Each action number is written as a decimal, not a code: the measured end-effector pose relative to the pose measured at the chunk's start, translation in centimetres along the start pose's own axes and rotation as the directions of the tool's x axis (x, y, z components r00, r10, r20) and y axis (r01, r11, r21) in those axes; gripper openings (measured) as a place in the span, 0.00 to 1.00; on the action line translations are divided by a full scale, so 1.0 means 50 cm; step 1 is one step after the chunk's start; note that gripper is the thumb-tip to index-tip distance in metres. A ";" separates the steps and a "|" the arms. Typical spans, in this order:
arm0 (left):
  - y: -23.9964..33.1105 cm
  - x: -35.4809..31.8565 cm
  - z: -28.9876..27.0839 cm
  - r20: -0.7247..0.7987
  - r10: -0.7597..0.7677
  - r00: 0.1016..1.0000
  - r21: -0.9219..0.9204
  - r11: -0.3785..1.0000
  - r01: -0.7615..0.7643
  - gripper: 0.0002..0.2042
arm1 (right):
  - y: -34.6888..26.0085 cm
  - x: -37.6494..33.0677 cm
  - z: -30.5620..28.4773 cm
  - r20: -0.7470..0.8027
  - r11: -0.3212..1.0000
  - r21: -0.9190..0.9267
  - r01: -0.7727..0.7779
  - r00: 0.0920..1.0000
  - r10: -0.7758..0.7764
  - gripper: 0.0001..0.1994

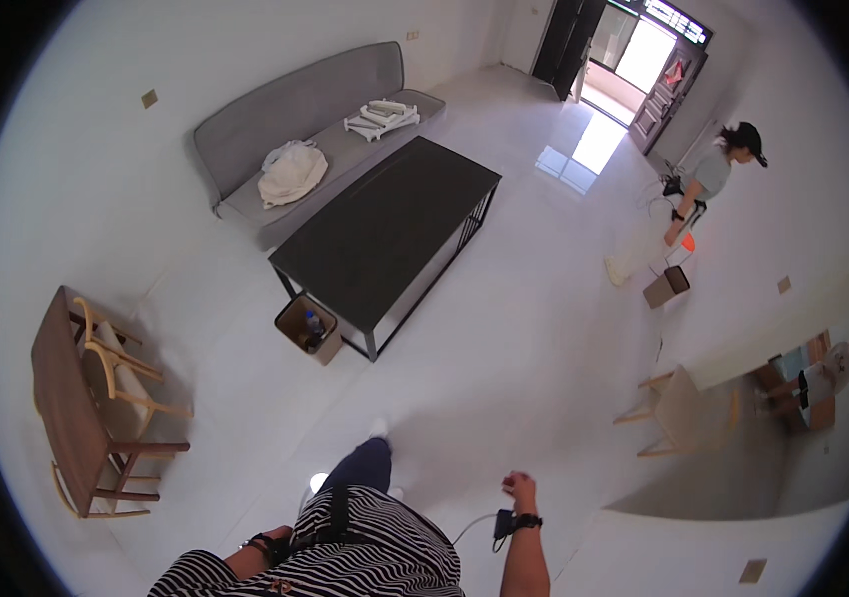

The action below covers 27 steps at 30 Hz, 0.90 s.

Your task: Assembling a multi-tiered plastic storage shelf by connecting tiers with metal poles and attaching casters.

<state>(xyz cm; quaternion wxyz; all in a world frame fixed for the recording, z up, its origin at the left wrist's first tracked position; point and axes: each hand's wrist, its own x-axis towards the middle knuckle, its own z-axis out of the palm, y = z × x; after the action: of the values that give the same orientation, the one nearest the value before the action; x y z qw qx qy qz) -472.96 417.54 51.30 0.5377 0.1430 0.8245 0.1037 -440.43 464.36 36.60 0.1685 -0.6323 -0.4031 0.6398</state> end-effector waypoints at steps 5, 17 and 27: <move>-0.025 0.507 0.051 0.192 -0.054 0.980 0.152 0.988 0.025 0.15 | -0.305 0.178 0.039 -0.030 0.978 0.017 0.208 0.978 -0.207 0.12; 1.173 0.983 -0.540 -0.293 0.507 0.811 0.185 0.862 -0.472 0.14 | -0.238 0.396 0.079 0.109 0.873 -0.447 -0.195 0.957 0.269 0.18; 1.577 1.200 -0.592 -0.247 0.417 0.875 0.229 0.902 -0.365 0.15 | -0.328 0.927 -0.110 0.035 0.922 -0.082 -0.378 0.924 0.382 0.18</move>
<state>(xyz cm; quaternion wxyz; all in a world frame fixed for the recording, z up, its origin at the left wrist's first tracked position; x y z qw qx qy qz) -513.12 511.78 37.35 0.3638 0.3371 0.8539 0.1576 -446.73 509.80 18.03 0.0079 -0.6880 -0.3002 0.6606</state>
